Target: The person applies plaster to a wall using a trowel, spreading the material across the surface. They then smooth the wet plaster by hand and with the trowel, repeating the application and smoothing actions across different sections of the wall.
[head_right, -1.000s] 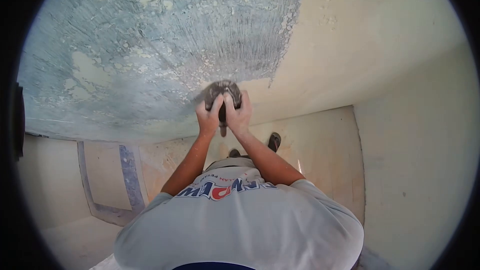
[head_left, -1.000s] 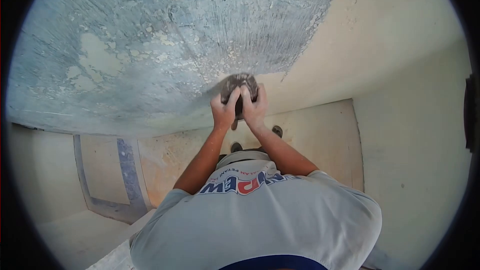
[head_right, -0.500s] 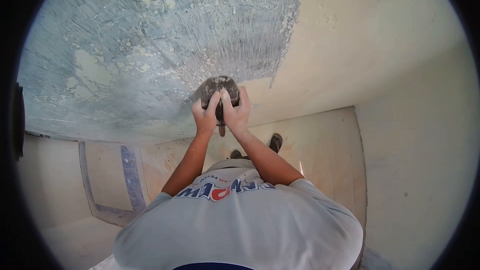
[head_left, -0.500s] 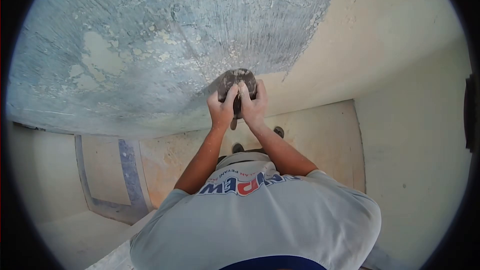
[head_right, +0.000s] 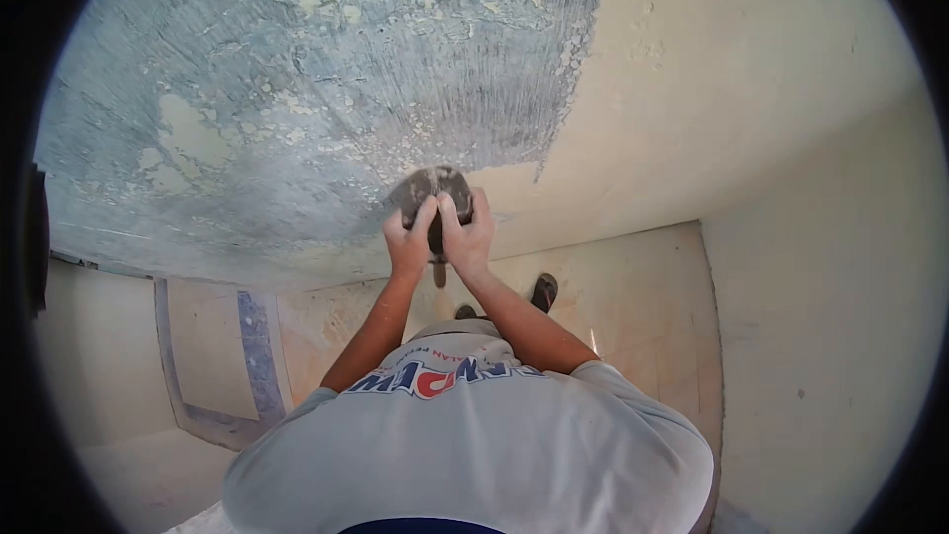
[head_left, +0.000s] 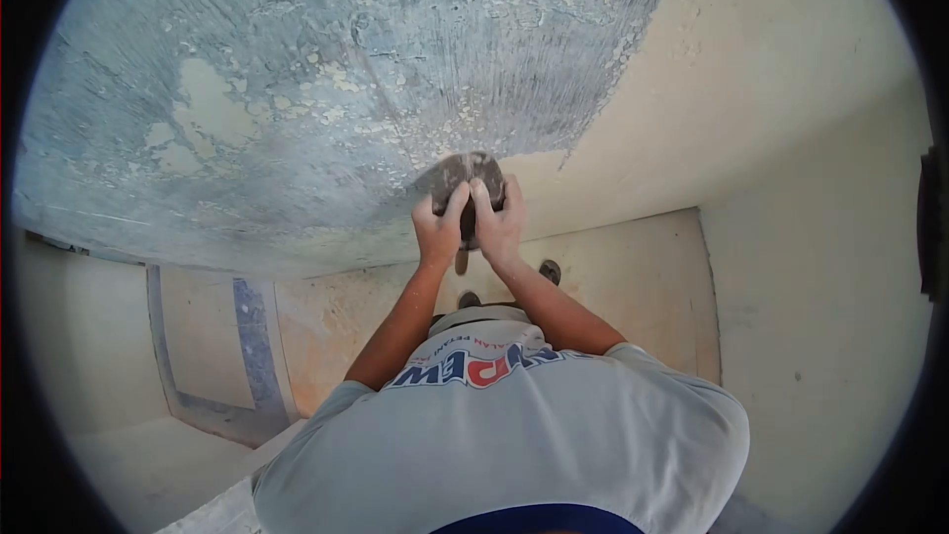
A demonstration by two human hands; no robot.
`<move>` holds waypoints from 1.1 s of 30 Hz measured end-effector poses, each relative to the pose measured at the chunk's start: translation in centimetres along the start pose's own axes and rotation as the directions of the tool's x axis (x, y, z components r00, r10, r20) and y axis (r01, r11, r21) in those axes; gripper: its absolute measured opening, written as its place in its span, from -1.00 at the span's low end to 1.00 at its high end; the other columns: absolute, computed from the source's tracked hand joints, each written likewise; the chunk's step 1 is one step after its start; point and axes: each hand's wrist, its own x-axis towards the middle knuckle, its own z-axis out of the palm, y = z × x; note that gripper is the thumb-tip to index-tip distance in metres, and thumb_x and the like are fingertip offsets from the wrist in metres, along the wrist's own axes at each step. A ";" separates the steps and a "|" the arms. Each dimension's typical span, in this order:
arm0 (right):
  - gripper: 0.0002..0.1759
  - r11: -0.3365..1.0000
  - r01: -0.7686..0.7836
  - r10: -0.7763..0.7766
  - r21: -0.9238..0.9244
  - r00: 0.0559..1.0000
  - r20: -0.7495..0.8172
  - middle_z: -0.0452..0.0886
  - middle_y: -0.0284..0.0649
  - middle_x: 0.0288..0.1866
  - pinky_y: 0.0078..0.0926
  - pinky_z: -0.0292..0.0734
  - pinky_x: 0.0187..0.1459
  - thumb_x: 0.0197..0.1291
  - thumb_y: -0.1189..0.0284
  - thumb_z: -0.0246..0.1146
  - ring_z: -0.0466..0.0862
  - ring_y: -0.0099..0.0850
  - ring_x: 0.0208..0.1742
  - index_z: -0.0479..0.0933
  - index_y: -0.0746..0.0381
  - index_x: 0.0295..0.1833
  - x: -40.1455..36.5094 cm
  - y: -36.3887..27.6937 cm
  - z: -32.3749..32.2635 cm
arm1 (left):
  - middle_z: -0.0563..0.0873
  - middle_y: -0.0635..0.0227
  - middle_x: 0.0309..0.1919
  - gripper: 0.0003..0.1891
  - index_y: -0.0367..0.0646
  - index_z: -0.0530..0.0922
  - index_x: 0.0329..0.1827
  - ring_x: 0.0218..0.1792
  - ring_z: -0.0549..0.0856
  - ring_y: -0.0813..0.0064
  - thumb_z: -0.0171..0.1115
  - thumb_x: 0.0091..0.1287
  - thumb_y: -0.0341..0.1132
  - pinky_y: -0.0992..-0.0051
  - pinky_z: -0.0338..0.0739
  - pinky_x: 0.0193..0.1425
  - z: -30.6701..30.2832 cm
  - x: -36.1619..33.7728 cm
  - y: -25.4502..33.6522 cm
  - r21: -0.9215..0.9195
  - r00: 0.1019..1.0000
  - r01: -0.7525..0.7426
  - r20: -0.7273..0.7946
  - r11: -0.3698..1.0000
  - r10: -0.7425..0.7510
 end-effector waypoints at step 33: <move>-0.77 0.999 0.023 -0.020 0.044 0.998 -0.060 0.60 -0.24 -0.34 -0.46 0.46 -0.28 0.32 0.35 0.35 0.49 -0.53 -0.36 0.53 0.29 -0.17 0.5 -1.1 0.0 | 0.79 0.32 -0.34 -0.73 -0.37 0.71 -0.19 -0.29 0.69 0.62 0.40 0.34 -0.26 0.48 0.59 -0.19 0.8 0.2 2.1 -0.068 0.997 -0.045 0.064 0.997 0.049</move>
